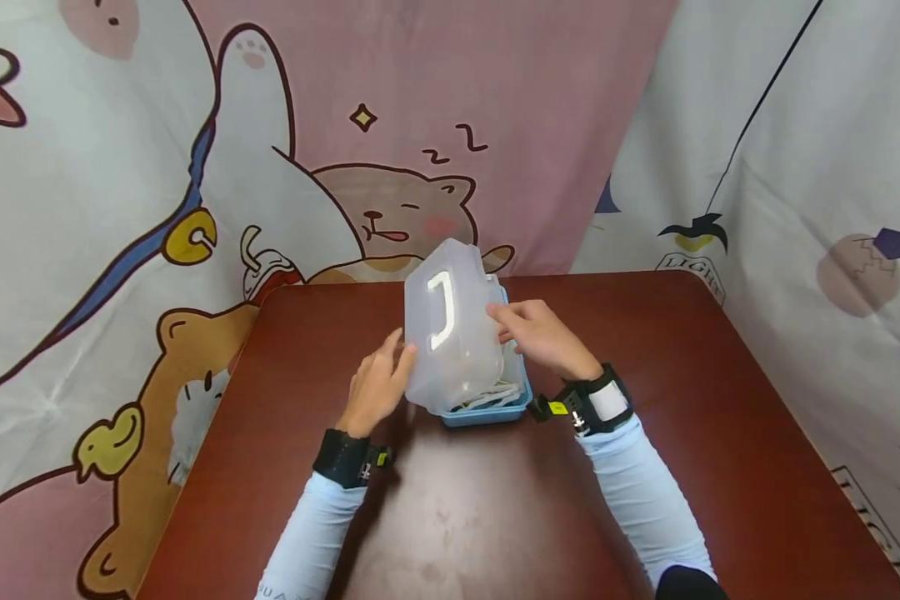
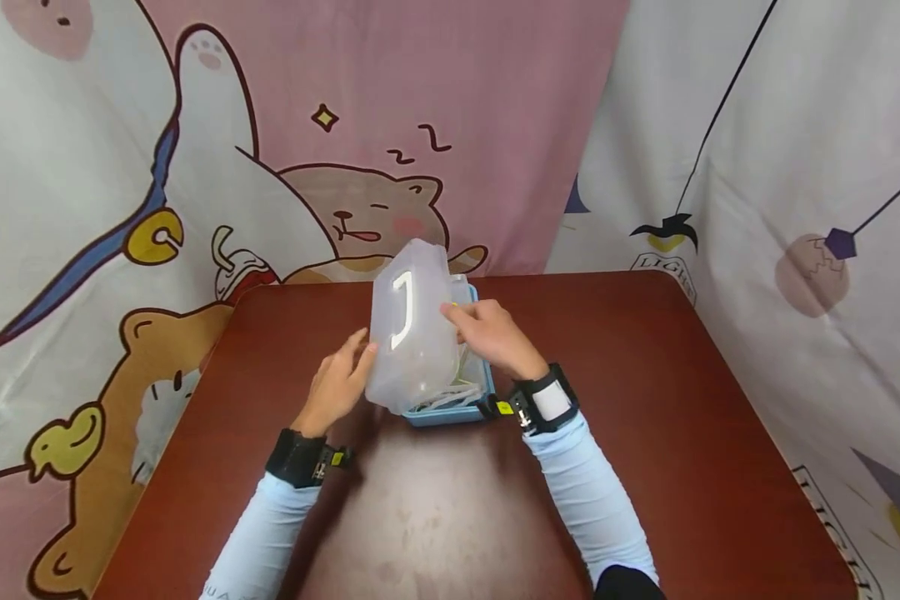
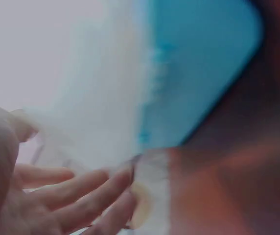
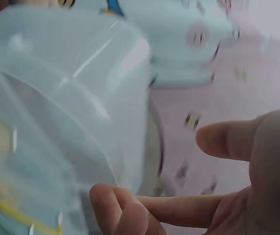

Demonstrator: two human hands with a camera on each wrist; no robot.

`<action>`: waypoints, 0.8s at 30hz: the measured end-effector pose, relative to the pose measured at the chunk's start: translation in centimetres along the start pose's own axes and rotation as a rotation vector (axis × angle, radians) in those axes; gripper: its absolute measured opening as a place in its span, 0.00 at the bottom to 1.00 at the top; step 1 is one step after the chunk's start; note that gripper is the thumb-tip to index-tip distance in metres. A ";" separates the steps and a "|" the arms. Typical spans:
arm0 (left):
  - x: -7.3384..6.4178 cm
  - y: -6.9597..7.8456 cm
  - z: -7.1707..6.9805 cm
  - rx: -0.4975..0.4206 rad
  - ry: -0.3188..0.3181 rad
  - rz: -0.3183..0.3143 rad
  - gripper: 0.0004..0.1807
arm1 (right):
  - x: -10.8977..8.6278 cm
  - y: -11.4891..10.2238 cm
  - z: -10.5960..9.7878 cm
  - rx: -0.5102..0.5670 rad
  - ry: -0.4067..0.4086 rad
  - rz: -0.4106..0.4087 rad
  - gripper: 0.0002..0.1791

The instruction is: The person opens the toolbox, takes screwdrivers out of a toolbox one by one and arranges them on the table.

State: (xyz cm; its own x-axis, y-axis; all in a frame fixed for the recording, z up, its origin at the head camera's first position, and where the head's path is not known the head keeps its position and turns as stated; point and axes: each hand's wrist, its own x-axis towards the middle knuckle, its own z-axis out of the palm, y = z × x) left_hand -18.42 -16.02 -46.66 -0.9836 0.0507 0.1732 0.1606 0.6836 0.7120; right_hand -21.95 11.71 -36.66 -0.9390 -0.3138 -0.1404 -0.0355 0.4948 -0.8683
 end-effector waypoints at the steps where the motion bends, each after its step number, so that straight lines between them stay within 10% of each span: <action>1: -0.1 0.4 -0.4 -0.018 0.044 0.024 0.33 | -0.3 -1.1 0.3 -0.008 -0.014 -0.038 0.30; 6: -0.4 2.6 -3.0 -0.109 0.202 0.123 0.33 | -0.9 -5.7 3.6 -0.013 -0.163 -0.229 0.31; 12: -2.1 0.4 -6.4 -0.007 0.156 -0.008 0.34 | -0.6 -6.7 6.5 -0.072 -0.364 -0.401 0.29; 17: -3.0 -4.1 -7.9 -0.014 0.081 -0.030 0.27 | -0.6 -4.7 3.0 0.091 -0.212 -0.389 0.21; 24: -1.7 -9.6 -8.1 -0.061 -0.207 -0.151 0.29 | 1.0 -0.7 -1.0 0.197 0.017 -0.202 0.16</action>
State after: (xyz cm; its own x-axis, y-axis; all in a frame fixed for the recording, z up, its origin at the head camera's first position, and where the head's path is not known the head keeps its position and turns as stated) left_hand -17.59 -28.55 -48.27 -0.9916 0.1041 -0.0768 0.0093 0.6497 0.7601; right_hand -23.21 11.84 -35.69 -0.9255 -0.3753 0.0518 -0.1574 0.2564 -0.9537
